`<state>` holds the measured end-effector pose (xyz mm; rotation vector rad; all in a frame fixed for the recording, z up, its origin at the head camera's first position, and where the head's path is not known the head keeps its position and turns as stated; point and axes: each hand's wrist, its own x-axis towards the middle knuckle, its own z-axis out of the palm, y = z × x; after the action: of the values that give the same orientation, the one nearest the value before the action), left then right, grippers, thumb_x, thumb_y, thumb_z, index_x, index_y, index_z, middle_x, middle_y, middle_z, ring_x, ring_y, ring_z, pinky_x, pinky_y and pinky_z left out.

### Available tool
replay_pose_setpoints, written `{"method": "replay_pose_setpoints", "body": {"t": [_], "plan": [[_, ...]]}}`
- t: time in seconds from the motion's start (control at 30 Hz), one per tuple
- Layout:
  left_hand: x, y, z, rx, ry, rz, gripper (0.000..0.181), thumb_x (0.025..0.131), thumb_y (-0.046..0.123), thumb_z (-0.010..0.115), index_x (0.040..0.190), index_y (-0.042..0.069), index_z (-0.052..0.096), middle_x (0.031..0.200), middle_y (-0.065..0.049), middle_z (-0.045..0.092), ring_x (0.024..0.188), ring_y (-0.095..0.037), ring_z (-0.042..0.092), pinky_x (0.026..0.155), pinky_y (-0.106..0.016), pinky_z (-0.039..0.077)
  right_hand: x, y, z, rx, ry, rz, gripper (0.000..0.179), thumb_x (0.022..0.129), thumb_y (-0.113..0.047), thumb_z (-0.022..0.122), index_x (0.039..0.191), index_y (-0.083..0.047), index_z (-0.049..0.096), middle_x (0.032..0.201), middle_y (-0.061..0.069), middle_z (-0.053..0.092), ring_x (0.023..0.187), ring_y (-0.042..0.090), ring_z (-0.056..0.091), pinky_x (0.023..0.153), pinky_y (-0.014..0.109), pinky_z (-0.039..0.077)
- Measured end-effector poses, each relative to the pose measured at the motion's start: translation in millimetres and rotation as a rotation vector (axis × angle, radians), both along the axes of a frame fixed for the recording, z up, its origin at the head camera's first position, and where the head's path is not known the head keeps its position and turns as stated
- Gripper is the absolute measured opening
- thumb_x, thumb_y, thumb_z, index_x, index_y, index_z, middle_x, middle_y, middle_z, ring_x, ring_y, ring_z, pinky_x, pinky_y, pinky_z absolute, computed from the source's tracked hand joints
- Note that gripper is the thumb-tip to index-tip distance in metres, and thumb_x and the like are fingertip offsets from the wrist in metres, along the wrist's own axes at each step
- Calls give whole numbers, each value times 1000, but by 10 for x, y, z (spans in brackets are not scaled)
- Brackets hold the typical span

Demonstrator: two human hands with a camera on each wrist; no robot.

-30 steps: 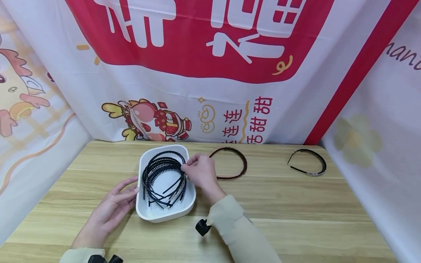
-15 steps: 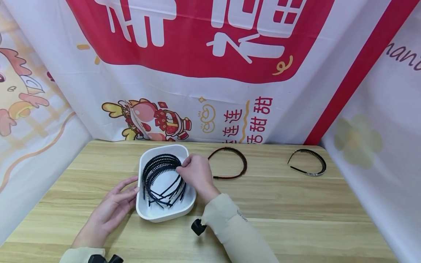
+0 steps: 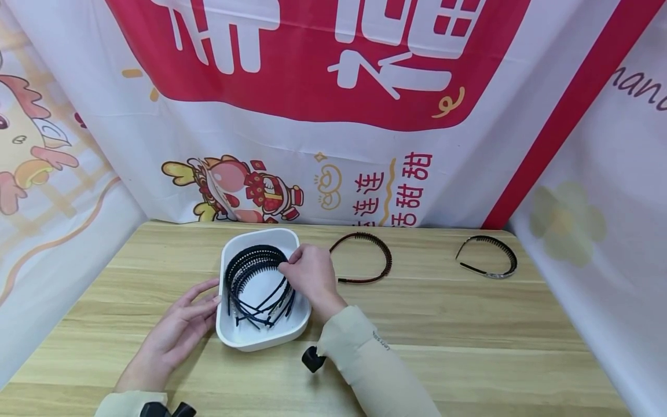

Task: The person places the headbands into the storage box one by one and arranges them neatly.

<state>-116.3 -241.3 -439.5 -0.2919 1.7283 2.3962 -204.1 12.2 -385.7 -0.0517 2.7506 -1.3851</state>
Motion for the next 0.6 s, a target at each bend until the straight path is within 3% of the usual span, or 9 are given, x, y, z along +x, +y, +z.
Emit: {"method": "replay_pose_setpoints", "body": {"t": [0.6], "plan": [[-1, 4, -2, 11, -6, 3, 37, 105, 1, 58, 130, 28, 63, 117, 8, 73, 110, -6, 68, 100, -24, 57, -6, -54, -22, 68, 38, -21, 13, 87, -21, 84, 84, -15, 73, 84, 1, 72, 75, 17, 66, 63, 28, 57]]}}
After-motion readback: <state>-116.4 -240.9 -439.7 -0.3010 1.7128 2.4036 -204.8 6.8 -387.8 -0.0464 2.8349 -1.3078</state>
